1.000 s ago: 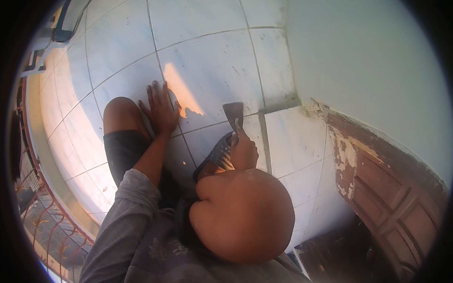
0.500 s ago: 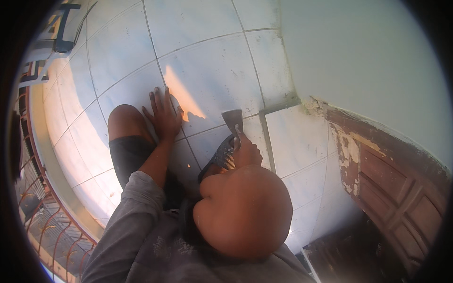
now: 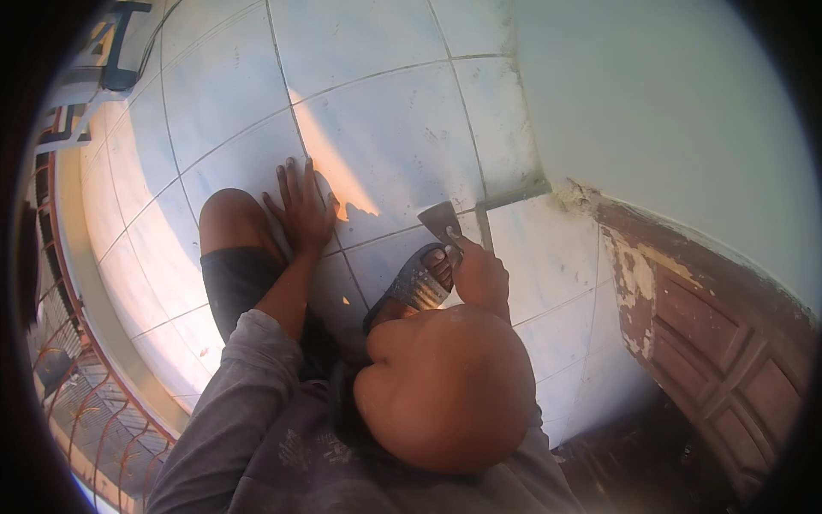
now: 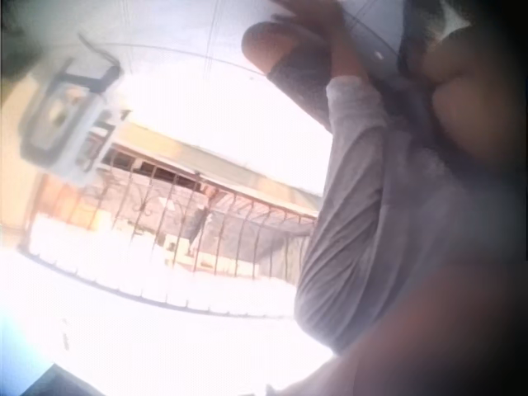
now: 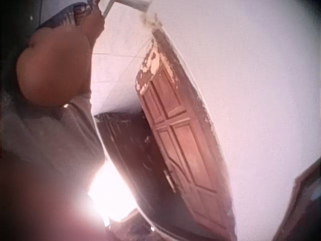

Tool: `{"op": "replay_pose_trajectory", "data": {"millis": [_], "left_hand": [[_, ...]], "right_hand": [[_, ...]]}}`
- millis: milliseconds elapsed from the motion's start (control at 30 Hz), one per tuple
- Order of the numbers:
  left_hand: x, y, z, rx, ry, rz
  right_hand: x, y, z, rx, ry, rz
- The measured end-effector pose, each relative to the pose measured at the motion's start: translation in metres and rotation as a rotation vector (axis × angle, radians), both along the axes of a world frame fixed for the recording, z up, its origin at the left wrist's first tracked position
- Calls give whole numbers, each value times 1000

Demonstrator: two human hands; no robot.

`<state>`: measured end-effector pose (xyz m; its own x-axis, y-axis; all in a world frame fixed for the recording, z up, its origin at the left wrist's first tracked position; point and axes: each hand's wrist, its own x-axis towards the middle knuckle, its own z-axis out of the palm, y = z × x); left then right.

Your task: The person sits on a tiled floor and uses a metal scraper to remove material from the grout lines and tile surfaces. They move across different sections of the floor, scraping along the seams and occasionally adjusting their position.

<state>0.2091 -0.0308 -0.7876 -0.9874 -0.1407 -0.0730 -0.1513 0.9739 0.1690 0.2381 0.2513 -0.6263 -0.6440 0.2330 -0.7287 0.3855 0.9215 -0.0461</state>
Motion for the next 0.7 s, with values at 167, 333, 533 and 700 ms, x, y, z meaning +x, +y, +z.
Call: {"op": "replay_pose_trajectory", "data": {"millis": [167,333,533,700], "left_hand": [[0,5,-1,-23,-61,5],[2,2,2,11,-31,21],[1,4,-2,21,38,-17],[-7,13,9,42,-44,-12]], "right_hand": [[-4,7,8,0,6,89],[-12,-1,-14,-20,108,113],[-4,-9,-1,-20,82,121],[-33,-13,-1,-42,100,41]]}}
